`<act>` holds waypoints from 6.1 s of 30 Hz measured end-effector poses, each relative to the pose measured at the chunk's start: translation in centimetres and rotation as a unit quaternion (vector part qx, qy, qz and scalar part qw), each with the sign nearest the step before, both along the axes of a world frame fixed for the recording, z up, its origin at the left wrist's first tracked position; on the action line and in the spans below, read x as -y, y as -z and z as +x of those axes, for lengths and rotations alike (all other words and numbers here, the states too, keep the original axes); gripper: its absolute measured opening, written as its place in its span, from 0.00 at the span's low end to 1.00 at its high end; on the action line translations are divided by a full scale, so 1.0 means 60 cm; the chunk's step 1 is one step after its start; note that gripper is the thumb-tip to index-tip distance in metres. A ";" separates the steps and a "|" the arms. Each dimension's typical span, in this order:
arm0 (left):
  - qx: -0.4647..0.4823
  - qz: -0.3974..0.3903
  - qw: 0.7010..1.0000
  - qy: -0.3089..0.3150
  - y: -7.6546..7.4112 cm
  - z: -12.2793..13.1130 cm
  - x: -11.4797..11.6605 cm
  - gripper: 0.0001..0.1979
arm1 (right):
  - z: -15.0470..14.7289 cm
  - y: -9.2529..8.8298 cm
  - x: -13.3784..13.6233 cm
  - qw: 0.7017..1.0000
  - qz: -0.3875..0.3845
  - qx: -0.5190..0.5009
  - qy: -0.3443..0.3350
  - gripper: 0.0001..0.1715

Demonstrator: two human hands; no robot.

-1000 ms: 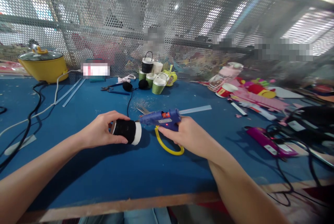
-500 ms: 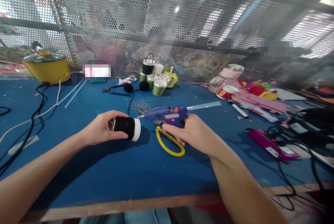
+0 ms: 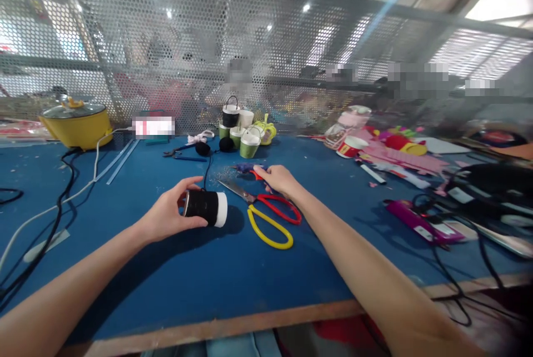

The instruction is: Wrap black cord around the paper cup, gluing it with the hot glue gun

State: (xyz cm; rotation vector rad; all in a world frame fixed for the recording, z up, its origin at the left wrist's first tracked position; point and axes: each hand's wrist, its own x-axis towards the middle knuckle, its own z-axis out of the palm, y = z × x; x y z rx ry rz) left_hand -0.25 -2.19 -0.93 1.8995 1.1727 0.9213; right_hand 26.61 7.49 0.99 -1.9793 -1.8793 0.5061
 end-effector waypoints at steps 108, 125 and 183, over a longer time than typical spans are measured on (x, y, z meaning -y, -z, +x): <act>0.017 0.239 0.967 0.083 -0.003 0.016 0.020 0.25 | -0.110 -0.040 0.113 0.926 0.013 -0.339 -0.167 0.07; 0.077 0.004 0.996 0.048 0.005 0.022 0.017 0.23 | -0.099 -0.015 0.153 0.887 -0.089 -0.379 -0.250 0.12; -0.033 0.062 0.997 0.031 0.014 0.018 0.011 0.25 | -0.013 -0.077 0.094 0.966 -0.022 -0.222 -0.133 0.08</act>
